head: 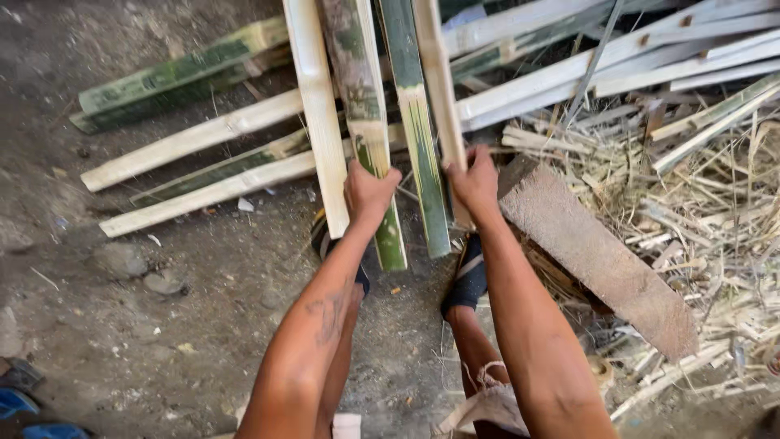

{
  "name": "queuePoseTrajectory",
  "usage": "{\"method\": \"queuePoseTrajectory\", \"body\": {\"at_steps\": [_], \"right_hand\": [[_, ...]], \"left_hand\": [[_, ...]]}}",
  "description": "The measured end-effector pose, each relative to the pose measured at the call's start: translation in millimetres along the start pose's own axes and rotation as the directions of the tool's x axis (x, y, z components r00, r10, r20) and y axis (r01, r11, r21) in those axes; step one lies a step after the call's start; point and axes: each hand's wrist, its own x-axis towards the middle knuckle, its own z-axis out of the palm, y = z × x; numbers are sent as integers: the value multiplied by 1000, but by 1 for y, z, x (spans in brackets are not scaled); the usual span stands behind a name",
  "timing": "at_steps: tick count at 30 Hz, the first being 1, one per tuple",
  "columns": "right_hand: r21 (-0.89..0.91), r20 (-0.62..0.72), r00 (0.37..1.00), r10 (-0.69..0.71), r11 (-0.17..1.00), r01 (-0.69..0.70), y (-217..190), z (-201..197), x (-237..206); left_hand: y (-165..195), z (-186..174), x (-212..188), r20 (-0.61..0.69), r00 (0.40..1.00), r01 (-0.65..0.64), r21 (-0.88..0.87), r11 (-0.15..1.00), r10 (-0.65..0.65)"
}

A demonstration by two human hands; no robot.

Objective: The person retrieves a hammer, gathers bamboo strips, and then sits on the ground to hammer nails into the bamboo pieces, joining them together.

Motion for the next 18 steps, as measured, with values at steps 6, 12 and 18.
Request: {"method": "queuePoseTrajectory", "body": {"at_steps": [6,12,18], "right_hand": [[128,20,996,-82,989,79,21,19,7],[282,335,942,-7,955,-93,29,27,26],[196,469,864,183,932,-304,15,36,21]], "left_hand": [[-7,-26,6,-87,995,-60,-127,990,49],[-25,-24,90,-145,988,-59,19,998,61],[-48,-13,98,134,988,136,-508,850,-78]]}}
